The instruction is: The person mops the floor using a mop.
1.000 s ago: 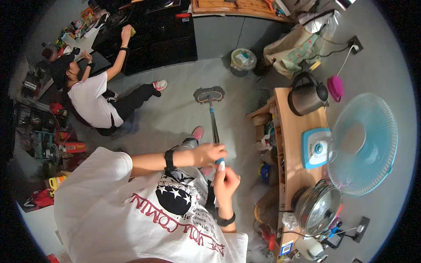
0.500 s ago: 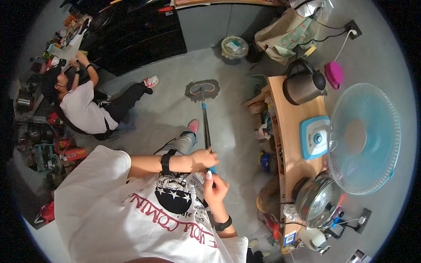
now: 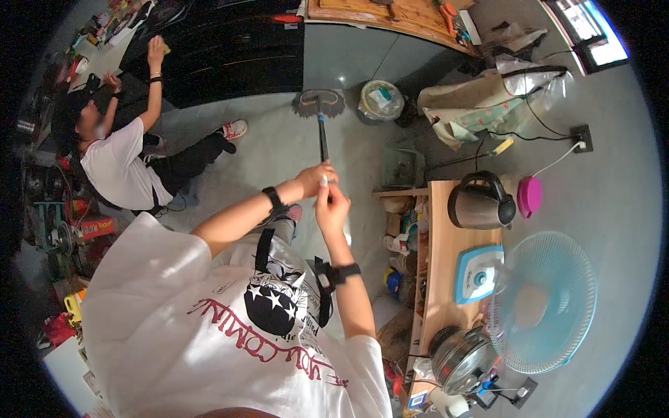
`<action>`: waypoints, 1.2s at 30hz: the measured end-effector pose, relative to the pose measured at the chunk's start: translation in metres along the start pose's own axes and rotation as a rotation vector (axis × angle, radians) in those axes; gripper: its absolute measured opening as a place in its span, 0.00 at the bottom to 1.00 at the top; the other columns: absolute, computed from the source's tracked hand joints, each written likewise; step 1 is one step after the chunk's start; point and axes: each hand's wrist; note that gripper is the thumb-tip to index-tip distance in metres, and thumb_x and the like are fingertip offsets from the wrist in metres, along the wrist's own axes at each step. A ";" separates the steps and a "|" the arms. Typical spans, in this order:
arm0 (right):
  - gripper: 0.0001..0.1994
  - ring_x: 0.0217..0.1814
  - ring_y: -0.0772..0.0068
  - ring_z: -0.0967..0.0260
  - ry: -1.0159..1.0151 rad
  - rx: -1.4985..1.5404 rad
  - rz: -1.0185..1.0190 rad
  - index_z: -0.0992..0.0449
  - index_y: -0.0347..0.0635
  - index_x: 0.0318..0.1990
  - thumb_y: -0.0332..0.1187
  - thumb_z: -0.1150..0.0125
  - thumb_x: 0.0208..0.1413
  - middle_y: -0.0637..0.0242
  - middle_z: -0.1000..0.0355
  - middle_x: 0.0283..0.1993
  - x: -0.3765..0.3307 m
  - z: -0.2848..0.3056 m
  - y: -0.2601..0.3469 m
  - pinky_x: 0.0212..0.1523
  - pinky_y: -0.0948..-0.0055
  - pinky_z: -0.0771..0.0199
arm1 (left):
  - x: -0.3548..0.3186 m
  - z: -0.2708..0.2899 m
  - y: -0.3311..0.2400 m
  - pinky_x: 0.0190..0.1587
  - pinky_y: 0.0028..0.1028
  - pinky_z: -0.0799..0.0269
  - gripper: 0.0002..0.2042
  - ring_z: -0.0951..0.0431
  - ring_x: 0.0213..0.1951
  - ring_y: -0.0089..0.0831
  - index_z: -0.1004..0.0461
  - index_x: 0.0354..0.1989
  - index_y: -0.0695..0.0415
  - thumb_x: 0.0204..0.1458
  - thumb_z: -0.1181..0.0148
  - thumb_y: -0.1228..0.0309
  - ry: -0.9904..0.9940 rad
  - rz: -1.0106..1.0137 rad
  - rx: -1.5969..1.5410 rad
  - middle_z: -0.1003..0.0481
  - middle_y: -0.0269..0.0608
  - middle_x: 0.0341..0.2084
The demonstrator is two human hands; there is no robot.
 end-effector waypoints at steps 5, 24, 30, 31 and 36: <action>0.12 0.12 0.87 0.47 -0.018 0.238 -0.057 0.30 0.36 0.24 0.34 0.51 0.54 0.73 0.43 0.10 0.008 -0.022 0.008 0.14 0.81 0.48 | -0.006 -0.002 0.039 0.56 0.36 0.45 0.06 0.31 0.40 0.34 0.29 0.24 0.54 0.35 0.45 0.73 0.012 -0.085 0.100 0.30 0.34 0.29; 0.12 0.15 0.91 0.47 -0.221 -0.069 -0.285 0.26 0.36 0.26 0.34 0.51 0.55 0.79 0.41 0.14 -0.282 0.173 0.063 0.14 0.86 0.51 | -0.093 -0.122 -0.243 0.42 0.31 0.44 0.09 0.30 0.32 0.32 0.30 0.24 0.51 0.33 0.39 0.64 0.429 -0.338 -0.527 0.29 0.34 0.22; 0.14 0.09 0.84 0.48 -0.467 -0.082 -0.325 0.31 0.32 0.23 0.31 0.56 0.56 0.72 0.43 0.08 -0.377 0.197 0.141 0.13 0.83 0.46 | -0.139 -0.129 -0.349 0.41 0.30 0.48 0.10 0.30 0.25 0.29 0.30 0.19 0.51 0.31 0.37 0.61 0.727 -0.435 -0.631 0.30 0.31 0.17; 0.14 0.09 0.84 0.48 -0.481 -0.076 -0.329 0.31 0.32 0.23 0.31 0.56 0.56 0.72 0.43 0.08 -0.386 0.194 0.141 0.13 0.83 0.46 | -0.143 -0.131 -0.354 0.40 0.30 0.47 0.10 0.30 0.24 0.31 0.30 0.18 0.52 0.31 0.37 0.61 0.799 -0.439 -0.625 0.30 0.32 0.16; 0.15 0.08 0.80 0.46 -0.678 0.093 -0.235 0.33 0.31 0.23 0.31 0.61 0.57 0.71 0.45 0.07 -0.397 0.170 0.115 0.16 0.78 0.40 | -0.134 -0.138 -0.335 0.38 0.30 0.43 0.12 0.29 0.20 0.34 0.29 0.14 0.53 0.30 0.36 0.59 1.018 -0.481 -0.556 0.30 0.35 0.12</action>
Point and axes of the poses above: each hand's wrist, its own x-axis towards the middle knuckle, its own z-axis out of the back of the hand, y = z × x
